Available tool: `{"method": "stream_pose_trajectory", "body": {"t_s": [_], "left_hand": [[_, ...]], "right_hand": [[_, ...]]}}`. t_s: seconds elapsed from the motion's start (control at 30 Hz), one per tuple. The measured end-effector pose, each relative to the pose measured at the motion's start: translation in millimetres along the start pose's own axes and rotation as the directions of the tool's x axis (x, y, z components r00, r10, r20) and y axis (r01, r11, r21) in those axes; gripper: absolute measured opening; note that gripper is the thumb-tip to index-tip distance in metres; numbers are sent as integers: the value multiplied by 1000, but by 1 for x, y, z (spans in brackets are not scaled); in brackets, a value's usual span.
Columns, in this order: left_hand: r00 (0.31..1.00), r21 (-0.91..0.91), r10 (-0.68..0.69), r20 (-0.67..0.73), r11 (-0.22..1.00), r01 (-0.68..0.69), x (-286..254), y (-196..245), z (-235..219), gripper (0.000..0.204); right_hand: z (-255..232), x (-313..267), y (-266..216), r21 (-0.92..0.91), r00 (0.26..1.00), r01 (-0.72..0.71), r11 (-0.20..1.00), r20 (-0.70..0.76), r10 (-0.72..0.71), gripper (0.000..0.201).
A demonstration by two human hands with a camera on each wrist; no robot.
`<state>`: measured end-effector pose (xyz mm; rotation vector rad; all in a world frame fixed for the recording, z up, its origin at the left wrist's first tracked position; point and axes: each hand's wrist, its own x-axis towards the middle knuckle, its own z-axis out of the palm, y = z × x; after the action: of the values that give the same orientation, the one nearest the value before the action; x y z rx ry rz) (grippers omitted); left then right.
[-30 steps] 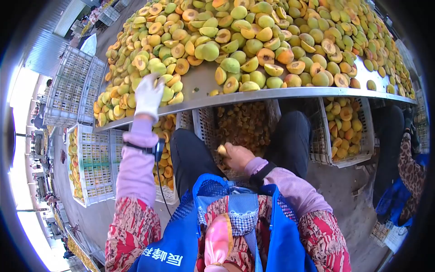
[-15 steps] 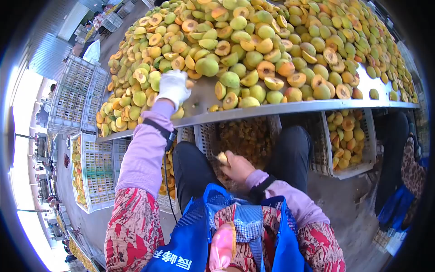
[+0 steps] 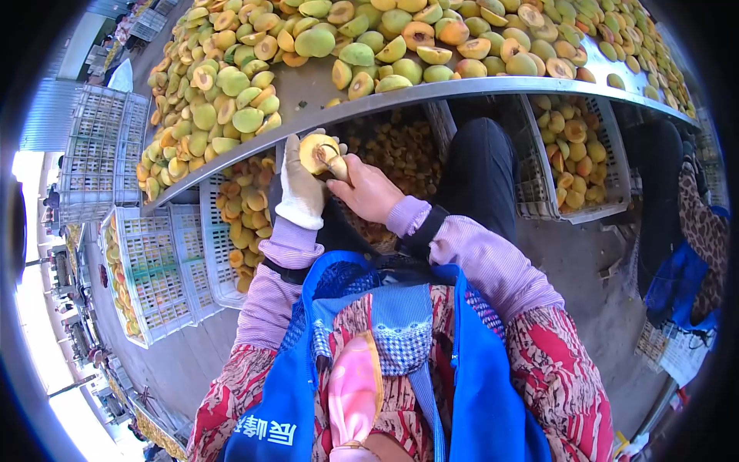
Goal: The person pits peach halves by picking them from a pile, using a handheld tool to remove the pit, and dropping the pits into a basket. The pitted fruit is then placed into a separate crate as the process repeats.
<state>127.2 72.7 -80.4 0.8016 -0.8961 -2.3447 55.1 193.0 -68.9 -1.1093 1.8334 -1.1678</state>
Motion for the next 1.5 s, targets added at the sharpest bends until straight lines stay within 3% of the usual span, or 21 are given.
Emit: {"method": "stream_pose_trajectory", "body": {"t_s": [0.1, 0.3, 0.47, 0.53, 0.6, 0.63, 0.77, 0.87, 0.97, 1.03, 1.07, 1.13, 1.17, 1.2, 1.27, 1.3, 1.33, 1.4, 1.43, 1.47, 1.5], "left_hand": [[977, 276, 207, -55, 943, -184, 5, -11, -5, 55], [978, 209, 179, -107, 966, -154, 14, -16, -7, 54], [946, 262, 308, -101, 926, -273, 6, -11, 5, 49], [958, 247, 273, -87, 938, -245, 9, -11, -2, 48], [997, 204, 61, -40, 978, -52, 9, -5, -7, 46], [999, 220, -34, 16, 975, 30, 11, -3, -10, 45], [997, 338, -63, 47, 940, 43, 11, -7, -7, 46], [984, 175, 173, 42, 968, -178, -3, -11, -2, 46], [998, 115, 48, -27, 992, -44, 0, -10, -12, 39], [997, 53, -43, -59, 998, 46, 3, -11, -14, 28], [998, 50, -44, -54, 998, 47, 3, -11, -11, 28], [988, 202, 119, -99, 975, -98, 1, -11, -5, 16], [979, 333, 202, -11, 924, -187, -3, -8, -2, 8], [979, 331, 202, -7, 925, -188, -3, -8, -4, 8], [893, 686, 358, 273, 578, -442, -3, -9, -8, 9], [778, 691, 449, 438, 385, -612, -3, -8, -9, 8], [779, 690, 445, 442, 387, -612, -7, -5, -6, 8], [674, 648, 351, 650, 207, -733, -12, 4, 2, 6], [843, 738, 220, 490, 411, -536, -10, 1, 0, 7], [931, 549, -9, 365, 809, -208, -9, 2, -3, 20], [916, 446, -37, 398, 881, -158, -7, 2, -6, 28]], "right_hand": [[7, 5, 4, -63, 998, -55, 997, -10, 54, 32], [14, 14, 4, -54, 996, -66, 996, -68, 62, 37], [3, 20, -3, -71, 974, -183, 981, 125, 191, 39], [3, 21, 7, -81, 980, -116, 990, 151, 127, 39], [-1, 20, 15, -93, 981, -51, 994, 180, 67, 40], [-5, 18, 13, -77, 962, -118, 990, 240, 133, 40], [-22, 21, 20, 47, 899, -241, 969, 387, 205, 40], [-19, 18, 12, 158, 845, -339, 928, 484, 226, 34], [-13, 15, 12, 66, 851, -274, 959, 482, 210, 29], [-6, 16, 20, -44, 948, 25, 999, 319, -10, 29], [-10, 17, 15, -49, 949, 24, 999, 316, -7, 29], [-24, 16, -5, -51, 787, -369, 928, 514, 341, 28], [-31, 13, -16, -19, 702, -488, 873, 586, 405, 17], [-32, 14, -13, -21, 704, -488, 873, 582, 407, 17], [-35, 15, -6, 123, 530, -699, 704, 751, 395, 17], [-39, 15, -3, 167, 486, -737, 654, 803, 343, 17], [-39, 13, 1, 171, 489, -739, 652, 802, 344, 17], [-39, 11, 11, 213, 438, -788, 577, 853, 283, 18], [-40, 9, 9, 184, 434, -785, 591, 845, 313, 19], [-41, 8, 8, 185, 435, -785, 591, 844, 313, 19], [-42, 6, 8, 229, 434, -785, 576, 866, 247, 18]]}}
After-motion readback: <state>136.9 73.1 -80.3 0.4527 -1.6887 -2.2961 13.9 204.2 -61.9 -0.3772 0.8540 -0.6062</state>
